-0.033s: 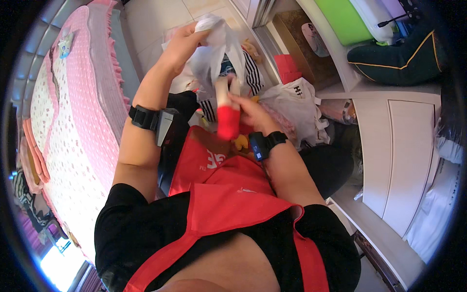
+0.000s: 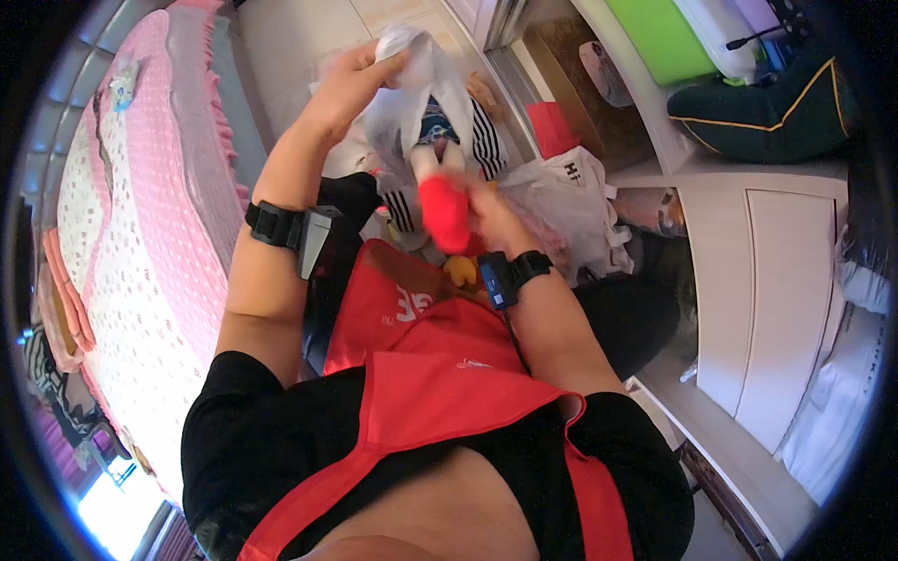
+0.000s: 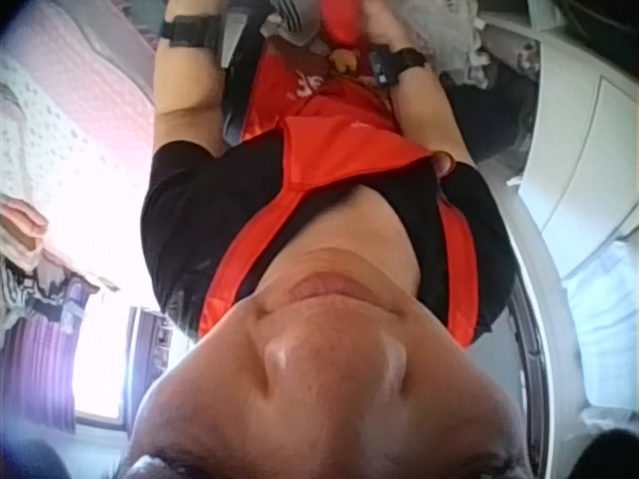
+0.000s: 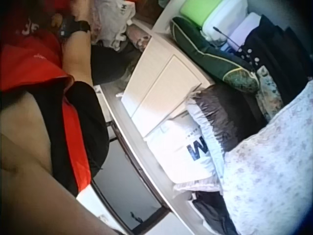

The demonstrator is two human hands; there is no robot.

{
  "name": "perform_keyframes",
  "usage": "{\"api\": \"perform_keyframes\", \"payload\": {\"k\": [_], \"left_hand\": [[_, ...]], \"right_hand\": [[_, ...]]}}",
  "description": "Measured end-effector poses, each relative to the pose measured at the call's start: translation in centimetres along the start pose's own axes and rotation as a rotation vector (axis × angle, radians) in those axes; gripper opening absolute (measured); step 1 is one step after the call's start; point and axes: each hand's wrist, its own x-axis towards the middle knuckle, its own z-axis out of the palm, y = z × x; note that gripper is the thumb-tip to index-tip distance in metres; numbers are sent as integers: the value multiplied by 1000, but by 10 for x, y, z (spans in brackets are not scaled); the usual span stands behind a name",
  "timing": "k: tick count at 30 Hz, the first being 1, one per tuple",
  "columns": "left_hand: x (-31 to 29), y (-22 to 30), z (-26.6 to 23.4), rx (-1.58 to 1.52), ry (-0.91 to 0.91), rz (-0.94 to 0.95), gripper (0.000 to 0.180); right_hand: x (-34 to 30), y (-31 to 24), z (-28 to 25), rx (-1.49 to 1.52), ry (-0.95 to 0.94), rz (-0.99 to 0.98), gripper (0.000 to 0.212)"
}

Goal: The person removes several plush toys and a doll from a plastic bag, handling each one to show it before placing it back into the bag. The person then pulls out a cardboard box, opens it to show the pictures on the box, and places the items back into the closet.

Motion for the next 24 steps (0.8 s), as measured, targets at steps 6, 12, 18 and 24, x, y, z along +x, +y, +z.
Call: {"api": "perform_keyframes", "payload": {"k": [6,12,18,24], "left_hand": [[-16,15,-15,283,-312,-248,32],[-45,25,-42,-8,-487,-230,33],[-31,25,-68,-156,-412,-176,35],[-24,9,-77,-308,-176,-3,45]], "right_hand": [[29,-24,30,303,-154,-149,15],[46,-32,53,422,19,-345,30],[86,-42,-10,-956,392,-467,63],[-4,-81,62,-1494,-97,-191,61]]}}
